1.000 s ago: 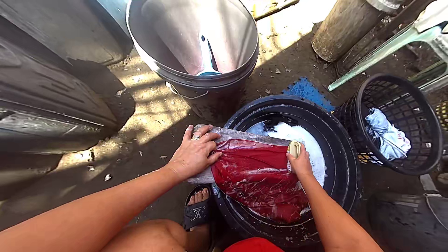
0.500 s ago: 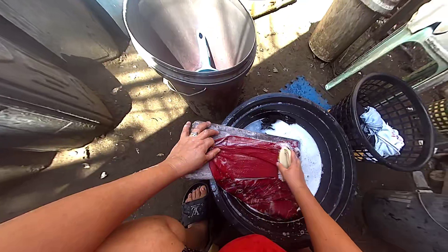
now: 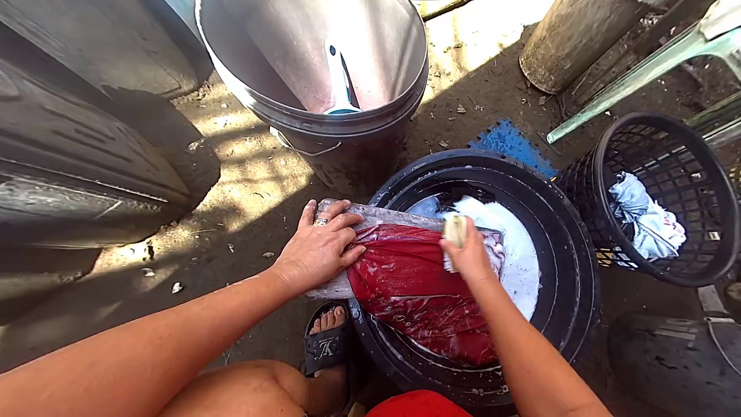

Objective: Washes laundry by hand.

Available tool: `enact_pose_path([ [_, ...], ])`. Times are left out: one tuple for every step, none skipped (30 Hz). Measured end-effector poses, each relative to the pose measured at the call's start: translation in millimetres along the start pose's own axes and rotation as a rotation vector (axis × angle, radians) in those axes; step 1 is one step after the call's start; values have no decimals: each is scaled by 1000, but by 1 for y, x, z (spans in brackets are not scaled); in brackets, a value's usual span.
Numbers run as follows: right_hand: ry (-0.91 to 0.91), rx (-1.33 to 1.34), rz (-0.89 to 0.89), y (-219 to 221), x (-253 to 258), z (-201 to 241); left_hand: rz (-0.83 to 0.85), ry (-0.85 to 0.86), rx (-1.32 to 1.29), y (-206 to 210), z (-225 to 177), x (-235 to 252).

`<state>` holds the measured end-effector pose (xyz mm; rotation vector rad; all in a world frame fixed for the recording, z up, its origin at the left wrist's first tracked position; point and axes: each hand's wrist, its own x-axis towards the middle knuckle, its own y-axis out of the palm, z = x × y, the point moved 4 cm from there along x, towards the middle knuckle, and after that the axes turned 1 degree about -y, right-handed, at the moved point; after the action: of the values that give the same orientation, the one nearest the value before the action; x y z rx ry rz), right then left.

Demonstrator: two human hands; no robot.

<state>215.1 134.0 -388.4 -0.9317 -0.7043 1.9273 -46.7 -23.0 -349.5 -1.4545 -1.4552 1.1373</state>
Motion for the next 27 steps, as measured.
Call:
enact_pose_path([
  [-122,3,72,16,-18,44,-13,2,-3,0,0,1],
  [-238,7,142,32,-36,78,-14,0,-5,-1,0,0],
  [-312,2,203,42,-47,96,-2,-6,-6,-2,0,-1],
  [-341,-6,218,44,-49,95,12,-7,-6,-2,0,-2],
  [-309,-8,191,38,-40,75,15,-2,-5,-2,0,-2],
  [-226,-5,136,25,-24,42,7,8,-4,-2,0,-1],
  [-109,-1,57,7,-7,0,0,14,-3,-3,0,0],
  [31,-17,-21,-12,4,-48,2,15,-3,-2,-1,0],
  [178,-64,-64,-32,9,-92,-7,26,-5,-2,-2,-1],
  [299,-130,-83,-49,8,-126,-19,37,-4,-3,-2,0],
  [383,-189,-88,-61,4,-149,-31,44,5,-4,0,1],
  [427,-231,-96,-68,-6,-162,-34,56,17,-4,-1,0],
  [416,-256,-127,-72,-19,-168,-34,81,19,-4,-3,-1],
  [357,-252,-178,-76,-30,-164,-53,131,0,-5,-8,-1],
  [274,-222,-237,-78,-39,-155,-70,196,-51,-9,-16,2],
  [205,-145,-273,-78,-47,-143,-77,273,-129,-16,-28,4],
  [181,-11,-261,-73,-55,-132,-51,355,-215,-23,-45,4],
  [242,195,-189,-62,-62,-123,3,439,-302,-31,-65,1],
  [346,468,-73,-47,-68,-117,69,530,-366,-39,-89,-4],
  [446,767,45,-33,-74,-107,151,633,-413,-47,-113,-12],
  [510,1009,124,-23,-78,-95,247,731,-440,-52,-134,-21],
  [535,1165,151,-18,-80,-81,336,808,-440,-55,-151,-30],
  [536,1263,134,-18,-81,-69,423,850,-420,-55,-163,-39],
  [534,1311,90,-20,-84,-57,526,849,-387,-54,-172,-47],
  [518,1321,55,-27,-87,-47,636,803,-352,-52,-177,-50],
  [500,1311,34,-37,-90,-39,712,725,-333,-51,-180,-50],
  [475,1284,30,-50,-94,-32,734,625,-334,-50,-181,-45],
])
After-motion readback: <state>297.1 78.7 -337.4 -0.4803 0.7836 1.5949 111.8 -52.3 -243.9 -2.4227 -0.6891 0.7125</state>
